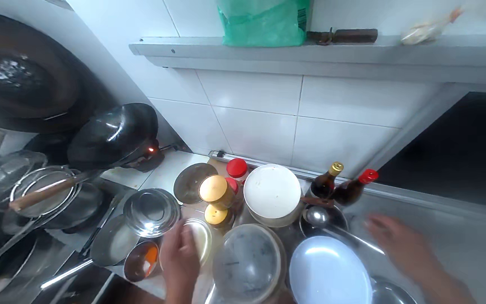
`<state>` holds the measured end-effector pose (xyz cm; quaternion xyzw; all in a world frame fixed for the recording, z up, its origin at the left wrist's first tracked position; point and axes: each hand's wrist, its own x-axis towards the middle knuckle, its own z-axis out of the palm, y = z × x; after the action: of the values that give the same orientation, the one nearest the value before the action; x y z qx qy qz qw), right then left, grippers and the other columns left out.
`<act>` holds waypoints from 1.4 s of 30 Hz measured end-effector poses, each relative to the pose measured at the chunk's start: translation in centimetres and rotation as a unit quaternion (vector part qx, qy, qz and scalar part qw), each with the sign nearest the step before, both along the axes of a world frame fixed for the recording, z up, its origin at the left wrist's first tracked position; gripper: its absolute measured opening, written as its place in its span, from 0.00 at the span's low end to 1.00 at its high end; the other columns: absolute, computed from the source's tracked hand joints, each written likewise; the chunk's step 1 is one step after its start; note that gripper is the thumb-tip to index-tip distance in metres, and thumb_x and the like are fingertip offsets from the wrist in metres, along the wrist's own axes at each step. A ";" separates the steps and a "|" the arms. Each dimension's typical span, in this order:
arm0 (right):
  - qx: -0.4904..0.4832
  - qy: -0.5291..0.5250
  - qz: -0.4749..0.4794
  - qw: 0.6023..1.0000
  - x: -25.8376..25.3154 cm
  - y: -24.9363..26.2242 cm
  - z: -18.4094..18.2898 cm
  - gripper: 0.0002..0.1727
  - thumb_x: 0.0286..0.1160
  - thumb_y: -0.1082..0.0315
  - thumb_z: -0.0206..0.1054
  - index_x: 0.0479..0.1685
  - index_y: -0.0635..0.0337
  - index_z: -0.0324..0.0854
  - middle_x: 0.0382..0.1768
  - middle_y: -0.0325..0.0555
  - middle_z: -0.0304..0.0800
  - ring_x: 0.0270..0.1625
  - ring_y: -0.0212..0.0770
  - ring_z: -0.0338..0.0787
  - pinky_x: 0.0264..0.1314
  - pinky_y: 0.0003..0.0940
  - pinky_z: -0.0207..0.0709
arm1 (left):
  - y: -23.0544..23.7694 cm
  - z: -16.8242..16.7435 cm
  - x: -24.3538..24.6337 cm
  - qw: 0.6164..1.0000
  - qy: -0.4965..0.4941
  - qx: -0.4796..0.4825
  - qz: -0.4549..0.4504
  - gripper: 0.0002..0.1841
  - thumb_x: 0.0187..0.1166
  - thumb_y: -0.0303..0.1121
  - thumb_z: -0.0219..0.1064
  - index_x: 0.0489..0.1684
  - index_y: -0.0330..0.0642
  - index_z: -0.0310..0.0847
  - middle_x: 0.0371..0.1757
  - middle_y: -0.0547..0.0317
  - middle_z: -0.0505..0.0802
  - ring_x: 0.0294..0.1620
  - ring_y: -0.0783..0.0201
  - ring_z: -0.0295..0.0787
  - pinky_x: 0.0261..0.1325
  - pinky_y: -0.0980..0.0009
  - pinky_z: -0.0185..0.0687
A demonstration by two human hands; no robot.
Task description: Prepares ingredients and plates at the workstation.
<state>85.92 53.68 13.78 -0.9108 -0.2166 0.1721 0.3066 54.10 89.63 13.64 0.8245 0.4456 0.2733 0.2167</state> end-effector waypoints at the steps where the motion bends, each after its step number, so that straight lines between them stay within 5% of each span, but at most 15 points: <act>1: 0.019 0.028 0.010 0.999 0.3 1.7 0.2 0.23 0.84 0.49 0.65 0.68 0.52 0.85 0.60 0.49 0.91 0.59 0.47 0.92 0.63 0.55 0.86 | -0.7 1.2 2.6 0.993 0.027 -0.082 -0.076 0.21 0.91 0.40 0.57 0.73 0.38 0.81 0.61 0.45 0.92 0.60 0.53 0.92 0.67 0.51 0.86; 4: 0.043 0.141 0.031 0.989 1.8 6.7 -0.7 0.28 0.84 0.45 0.64 0.77 0.51 0.78 0.61 0.48 0.91 0.55 0.46 0.94 0.60 0.53 0.88 | -0.4 1.3 10.1 0.937 0.161 -0.240 -0.198 0.26 0.88 0.49 0.62 0.77 0.43 0.76 0.59 0.51 0.93 0.59 0.56 0.91 0.68 0.49 0.85; 7: 0.075 0.276 0.002 0.958 2.1 10.2 -1.7 0.28 0.86 0.47 0.63 0.77 0.52 0.74 0.56 0.53 0.90 0.45 0.48 0.96 0.45 0.48 0.92 | 0.3 -0.2 14.8 0.914 0.232 -0.293 -0.159 0.25 0.85 0.46 0.65 0.73 0.39 0.75 0.55 0.45 0.91 0.55 0.50 0.91 0.64 0.46 0.85; 10: 0.094 0.366 -0.035 0.925 1.9 11.7 -1.8 0.24 0.88 0.50 0.62 0.72 0.56 0.76 0.48 0.53 0.91 0.37 0.48 0.96 0.37 0.42 0.92 | 0.8 -1.3 17.4 0.880 0.168 -0.440 -0.062 0.20 0.89 0.38 0.63 0.69 0.33 0.75 0.49 0.42 0.93 0.41 0.55 0.96 0.48 0.60 0.94; 13: 0.121 0.382 -0.023 0.916 1.8 11.9 -2.0 0.19 0.89 0.58 0.62 0.68 0.61 0.80 0.46 0.52 0.93 0.38 0.47 0.96 0.40 0.41 0.92 | 1.4 -1.8 17.9 0.851 0.068 -0.521 0.001 0.13 0.88 0.30 0.62 0.61 0.29 0.77 0.41 0.42 0.93 0.32 0.57 0.95 0.38 0.65 0.94; 18: 0.061 0.124 0.140 0.981 1.0 9.6 -2.5 0.20 0.87 0.56 0.61 0.74 0.48 0.82 0.53 0.39 0.94 0.51 0.34 0.94 0.60 0.38 0.89 | 1.1 1.4 16.0 0.816 -0.088 -0.572 -0.018 0.10 0.88 0.27 0.60 0.55 0.29 0.80 0.38 0.43 0.93 0.35 0.57 0.95 0.41 0.64 0.94; 20: 0.067 -0.035 0.191 0.979 -0.1 8.1 -2.9 0.21 0.89 0.55 0.59 0.74 0.48 0.83 0.62 0.41 0.91 0.63 0.40 0.91 0.70 0.45 0.83 | 0.8 3.1 14.4 0.805 -0.147 -0.575 -0.014 0.09 0.88 0.27 0.60 0.54 0.30 0.80 0.37 0.44 0.92 0.33 0.58 0.93 0.41 0.64 0.93; 23: 0.109 -0.221 0.223 0.943 -1.1 6.5 -4.5 0.18 0.87 0.61 0.58 0.69 0.50 0.85 0.63 0.45 0.91 0.66 0.46 0.91 0.67 0.46 0.86 | 0.8 5.1 11.5 0.797 -0.232 -0.557 0.007 0.09 0.88 0.26 0.59 0.54 0.30 0.81 0.34 0.44 0.92 0.28 0.59 0.92 0.37 0.66 0.93; 30: 0.145 -0.274 0.193 0.931 -3.0 5.5 -6.5 0.19 0.87 0.61 0.57 0.69 0.51 0.86 0.64 0.45 0.92 0.66 0.42 0.91 0.68 0.37 0.85 | 0.7 5.4 6.5 0.783 -0.313 -0.535 0.051 0.08 0.87 0.24 0.59 0.55 0.31 0.80 0.36 0.43 0.91 0.28 0.59 0.92 0.36 0.64 0.94; 32: 0.150 -0.203 0.156 0.955 -3.5 5.8 -6.3 0.19 0.86 0.57 0.58 0.68 0.49 0.87 0.61 0.40 0.93 0.62 0.36 0.92 0.65 0.36 0.87 | 0.6 5.1 5.9 0.778 -0.317 -0.539 0.065 0.07 0.87 0.25 0.59 0.54 0.31 0.79 0.36 0.43 0.91 0.27 0.58 0.91 0.36 0.65 0.94; 35: 0.178 0.035 0.059 0.982 -3.9 6.3 -5.5 0.20 0.86 0.56 0.61 0.72 0.49 0.84 0.51 0.36 0.96 0.48 0.32 0.96 0.54 0.33 0.92 | 0.0 5.0 5.2 0.771 -0.320 -0.546 0.071 0.06 0.88 0.24 0.58 0.50 0.30 0.78 0.35 0.42 0.91 0.27 0.58 0.92 0.35 0.65 0.94; 39: 0.318 0.303 -0.066 0.896 -3.9 6.6 -4.6 0.19 0.89 0.64 0.59 0.70 0.65 0.80 0.48 0.58 0.94 0.46 0.54 0.97 0.51 0.47 0.94 | -0.6 4.7 4.7 0.766 -0.325 -0.550 0.070 0.07 0.88 0.24 0.57 0.52 0.30 0.78 0.37 0.42 0.92 0.29 0.58 0.93 0.35 0.65 0.94; 42: 0.366 0.373 -0.120 0.844 -4.0 6.2 -3.7 0.18 0.92 0.66 0.55 0.67 0.71 0.78 0.45 0.62 0.93 0.44 0.55 0.96 0.50 0.50 0.93 | -0.7 4.7 4.5 0.767 -0.324 -0.550 0.065 0.08 0.88 0.25 0.57 0.54 0.31 0.79 0.37 0.43 0.92 0.29 0.58 0.93 0.35 0.65 0.94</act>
<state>81.91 59.86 10.03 -0.6189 -0.0222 0.3686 0.6932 58.60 88.91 18.32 0.3956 0.4752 0.2453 0.7467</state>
